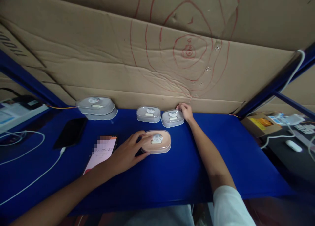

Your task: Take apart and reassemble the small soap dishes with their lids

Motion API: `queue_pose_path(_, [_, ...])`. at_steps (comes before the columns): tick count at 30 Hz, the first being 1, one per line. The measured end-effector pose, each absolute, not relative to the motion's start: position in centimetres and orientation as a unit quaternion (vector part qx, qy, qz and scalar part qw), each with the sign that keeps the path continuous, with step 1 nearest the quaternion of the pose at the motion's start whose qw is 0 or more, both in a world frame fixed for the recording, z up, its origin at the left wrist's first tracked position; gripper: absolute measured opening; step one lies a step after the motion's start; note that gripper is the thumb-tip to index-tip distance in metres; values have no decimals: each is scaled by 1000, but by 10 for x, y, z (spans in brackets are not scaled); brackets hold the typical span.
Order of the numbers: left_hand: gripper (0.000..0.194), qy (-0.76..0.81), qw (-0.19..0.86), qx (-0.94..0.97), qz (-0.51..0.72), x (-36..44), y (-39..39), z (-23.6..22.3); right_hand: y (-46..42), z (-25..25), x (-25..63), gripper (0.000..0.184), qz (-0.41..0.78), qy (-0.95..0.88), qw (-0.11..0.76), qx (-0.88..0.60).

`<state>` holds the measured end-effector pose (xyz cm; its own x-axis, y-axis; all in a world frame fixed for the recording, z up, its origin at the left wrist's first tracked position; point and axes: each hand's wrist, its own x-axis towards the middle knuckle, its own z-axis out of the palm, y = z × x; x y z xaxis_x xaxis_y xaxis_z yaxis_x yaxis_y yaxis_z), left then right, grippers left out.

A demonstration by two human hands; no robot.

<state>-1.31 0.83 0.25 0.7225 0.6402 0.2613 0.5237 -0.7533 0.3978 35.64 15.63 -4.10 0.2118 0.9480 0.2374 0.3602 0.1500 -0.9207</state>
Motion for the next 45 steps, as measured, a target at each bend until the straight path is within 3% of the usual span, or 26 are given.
queue_pose_path(6, [57,316,141,920,186,-13,9,1,150,-36,349,34,266,-572,495,-597])
queue_pose_path(10, [57,321,169,911,195,-14,8,0,140,-27,346,60,241,-585,475,-612])
queue_pose_path(13, [57,338,211,895,201,-14,7,-3,115,-17,341,68,221,-602,452,-620])
queue_pose_path(18, [67,328,276,882,195,-11,8,-8,25,5,308,61,146,-665,426,-596])
queue_pose_path(22, [75,323,315,866,216,-8,4,-6,-40,13,272,67,102,-871,227,-423])
queue_pose_path(24, [84,321,351,851,222,-7,1,-5,-54,13,263,66,115,-888,195,-401])
queue_pose_path(30, [94,305,353,859,213,-9,-2,-8,-47,5,272,61,206,-851,277,-396])
queue_pose_path(35, [102,319,368,850,201,-12,-3,-8,-41,-2,289,59,161,-841,220,-467])
queue_pose_path(38, [96,318,371,848,208,-13,-5,-4,-42,0,292,57,120,-833,209,-498])
queue_pose_path(43, [87,298,390,836,243,-11,-7,1,-49,7,275,86,98,-884,195,-413])
queue_pose_path(45, [90,302,400,828,252,-10,-7,0,-51,6,267,71,79,-895,204,-388])
